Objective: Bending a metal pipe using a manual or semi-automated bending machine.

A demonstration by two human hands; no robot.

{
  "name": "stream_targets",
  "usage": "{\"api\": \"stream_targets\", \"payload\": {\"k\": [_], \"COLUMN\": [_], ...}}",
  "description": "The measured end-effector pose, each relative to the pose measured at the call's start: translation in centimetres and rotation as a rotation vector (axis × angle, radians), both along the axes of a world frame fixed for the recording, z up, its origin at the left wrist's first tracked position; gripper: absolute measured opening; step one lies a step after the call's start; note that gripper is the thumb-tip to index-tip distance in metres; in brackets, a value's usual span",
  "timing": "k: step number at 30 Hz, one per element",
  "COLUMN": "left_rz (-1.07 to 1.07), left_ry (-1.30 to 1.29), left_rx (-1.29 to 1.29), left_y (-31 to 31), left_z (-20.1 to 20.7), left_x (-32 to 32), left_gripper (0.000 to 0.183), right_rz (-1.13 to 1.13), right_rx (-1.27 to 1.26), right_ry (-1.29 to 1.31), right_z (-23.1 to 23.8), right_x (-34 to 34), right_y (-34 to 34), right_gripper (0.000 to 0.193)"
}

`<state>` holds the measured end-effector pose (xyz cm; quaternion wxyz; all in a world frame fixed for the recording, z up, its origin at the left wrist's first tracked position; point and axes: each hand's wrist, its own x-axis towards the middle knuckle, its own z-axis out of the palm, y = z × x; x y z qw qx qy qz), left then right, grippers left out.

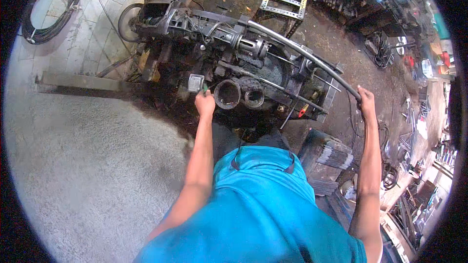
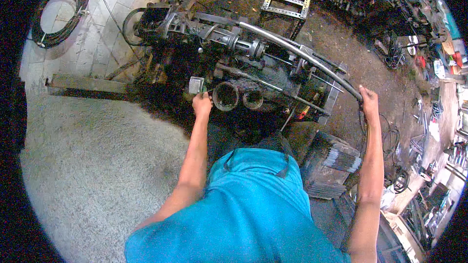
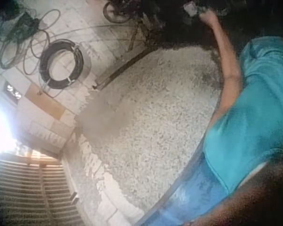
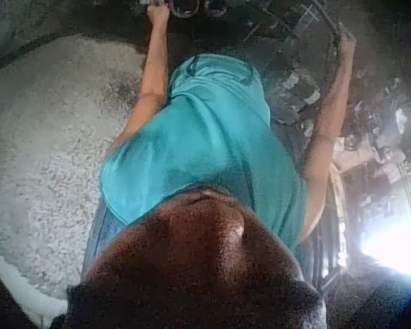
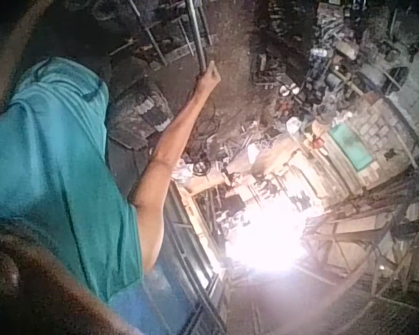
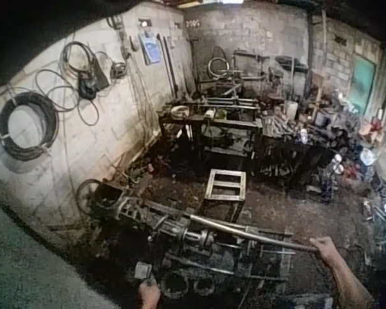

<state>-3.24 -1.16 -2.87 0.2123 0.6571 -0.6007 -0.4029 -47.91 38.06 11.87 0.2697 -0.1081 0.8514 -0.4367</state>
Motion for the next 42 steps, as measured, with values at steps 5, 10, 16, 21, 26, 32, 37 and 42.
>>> {"api": "stream_targets", "payload": {"k": [5, 10, 16, 21, 26, 32, 37, 42], "left_rz": [0.018, 0.083, 0.048, 0.004, 0.049, 0.031, 0.009, 0.027], "left_ry": [-0.051, 0.068, -0.053, -0.087, -0.025, -0.014, -0.060, 0.052], "left_rx": [0.066, 0.162, 0.106, 0.086, 0.106, 0.126, 0.059, 0.078], "left_y": [-0.4, -0.2, -1.0, -0.8, -0.9, -0.8, -0.3, -0.5], "left_z": [1.5, 3.1, 0.5, 2.0, 1.9, 1.9, 2.8, 2.0], "left_x": [-1.4, -2.2, -1.5, -1.7, -1.9, -2.2, -2.6, -1.8], "left_gripper": [0.027, 0.021, 0.026, 0.026, 0.024, 0.022, 0.023, 0.021], "right_rz": [0.018, -0.002, -0.001, -0.015, 0.000, 0.008, 0.042, -0.014], "right_rx": [0.001, 0.044, -0.010, 0.025, 0.030, 0.026, 0.052, 0.117], "right_ry": [0.071, 0.026, 0.090, -0.003, 0.027, 0.039, 0.097, -0.045], "right_z": [-0.1, 0.7, 0.0, 0.8, 1.2, 0.0, 0.3, 1.9], "right_x": [0.0, 0.5, 0.3, 0.3, 0.6, 0.0, 0.0, 0.8], "right_y": [0.3, -0.3, -0.3, -0.4, -0.8, 0.3, -0.1, -1.1], "right_gripper": [0.035, 0.036, 0.034, 0.033, 0.033, 0.036, 0.038, 0.039]}}
